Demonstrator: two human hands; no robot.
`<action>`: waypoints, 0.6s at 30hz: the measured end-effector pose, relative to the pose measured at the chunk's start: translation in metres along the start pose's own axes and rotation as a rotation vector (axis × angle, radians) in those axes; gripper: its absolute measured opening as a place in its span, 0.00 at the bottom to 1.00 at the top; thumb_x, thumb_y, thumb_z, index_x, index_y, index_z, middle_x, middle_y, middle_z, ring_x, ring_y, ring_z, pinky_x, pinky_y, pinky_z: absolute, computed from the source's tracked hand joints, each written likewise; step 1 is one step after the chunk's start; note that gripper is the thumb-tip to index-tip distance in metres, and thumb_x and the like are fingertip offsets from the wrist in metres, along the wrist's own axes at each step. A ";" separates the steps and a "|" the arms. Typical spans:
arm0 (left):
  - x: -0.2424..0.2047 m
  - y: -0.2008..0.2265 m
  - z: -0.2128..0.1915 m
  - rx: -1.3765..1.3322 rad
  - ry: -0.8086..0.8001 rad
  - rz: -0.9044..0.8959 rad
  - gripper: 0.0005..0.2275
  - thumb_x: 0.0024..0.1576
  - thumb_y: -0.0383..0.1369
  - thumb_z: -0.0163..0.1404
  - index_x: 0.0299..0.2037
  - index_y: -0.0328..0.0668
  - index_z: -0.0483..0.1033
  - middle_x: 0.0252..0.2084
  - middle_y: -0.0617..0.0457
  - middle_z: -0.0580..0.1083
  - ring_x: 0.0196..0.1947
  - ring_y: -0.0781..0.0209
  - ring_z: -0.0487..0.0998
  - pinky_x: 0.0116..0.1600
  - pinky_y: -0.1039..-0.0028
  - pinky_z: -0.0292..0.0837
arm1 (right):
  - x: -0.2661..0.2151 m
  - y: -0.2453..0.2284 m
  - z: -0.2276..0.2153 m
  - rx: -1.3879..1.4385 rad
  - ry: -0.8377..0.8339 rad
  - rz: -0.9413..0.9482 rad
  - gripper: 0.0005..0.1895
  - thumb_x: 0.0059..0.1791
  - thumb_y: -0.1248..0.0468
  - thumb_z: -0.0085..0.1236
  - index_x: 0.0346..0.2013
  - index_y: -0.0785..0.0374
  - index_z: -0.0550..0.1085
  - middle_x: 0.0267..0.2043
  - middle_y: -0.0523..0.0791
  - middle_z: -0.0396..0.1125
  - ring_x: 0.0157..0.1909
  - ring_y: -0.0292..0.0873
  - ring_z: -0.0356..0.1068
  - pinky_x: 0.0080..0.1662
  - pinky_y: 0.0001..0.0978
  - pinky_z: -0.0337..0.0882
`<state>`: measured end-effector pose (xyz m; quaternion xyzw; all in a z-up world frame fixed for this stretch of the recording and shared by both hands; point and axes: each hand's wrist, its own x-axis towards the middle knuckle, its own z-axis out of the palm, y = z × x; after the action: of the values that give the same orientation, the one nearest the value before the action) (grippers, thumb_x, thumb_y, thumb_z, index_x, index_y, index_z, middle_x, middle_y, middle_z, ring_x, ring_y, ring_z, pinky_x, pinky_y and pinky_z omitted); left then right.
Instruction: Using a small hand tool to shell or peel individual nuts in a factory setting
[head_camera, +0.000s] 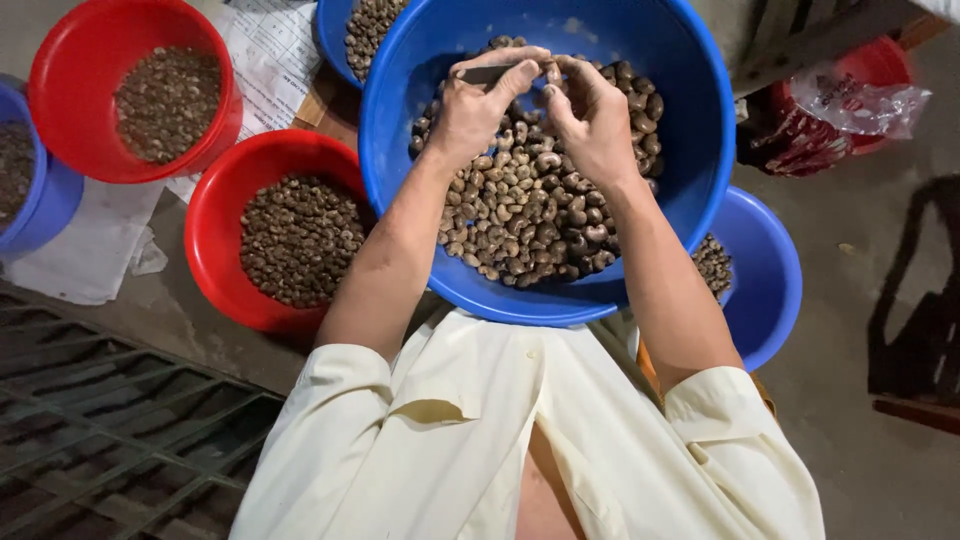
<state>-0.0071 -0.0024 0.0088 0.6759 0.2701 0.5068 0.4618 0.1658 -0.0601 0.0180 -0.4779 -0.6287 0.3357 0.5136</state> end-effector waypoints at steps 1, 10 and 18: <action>0.000 0.002 0.000 0.018 -0.015 0.009 0.09 0.63 0.33 0.55 0.50 0.42 0.81 0.49 0.50 0.81 0.46 0.60 0.83 0.52 0.76 0.82 | 0.002 -0.001 0.000 0.055 -0.014 0.047 0.13 0.57 0.71 0.50 0.57 0.71 0.70 0.39 0.47 0.72 0.33 0.34 0.69 0.35 0.23 0.73; 0.001 -0.011 0.006 -0.005 -0.021 -0.012 0.09 0.62 0.30 0.56 0.50 0.39 0.80 0.49 0.49 0.81 0.44 0.61 0.83 0.50 0.76 0.82 | 0.008 0.008 -0.003 0.481 -0.054 0.433 0.16 0.59 0.62 0.41 0.54 0.69 0.71 0.37 0.47 0.73 0.32 0.37 0.74 0.35 0.23 0.77; 0.001 -0.015 0.005 0.074 -0.086 0.007 0.08 0.63 0.31 0.54 0.50 0.43 0.81 0.59 0.47 0.76 0.58 0.55 0.79 0.63 0.69 0.79 | 0.009 0.010 -0.007 0.699 -0.030 0.494 0.16 0.58 0.64 0.41 0.56 0.71 0.70 0.40 0.51 0.73 0.32 0.39 0.74 0.35 0.26 0.79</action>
<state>-0.0012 0.0029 -0.0042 0.7146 0.2661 0.4685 0.4461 0.1750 -0.0490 0.0138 -0.4063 -0.3511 0.6486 0.5395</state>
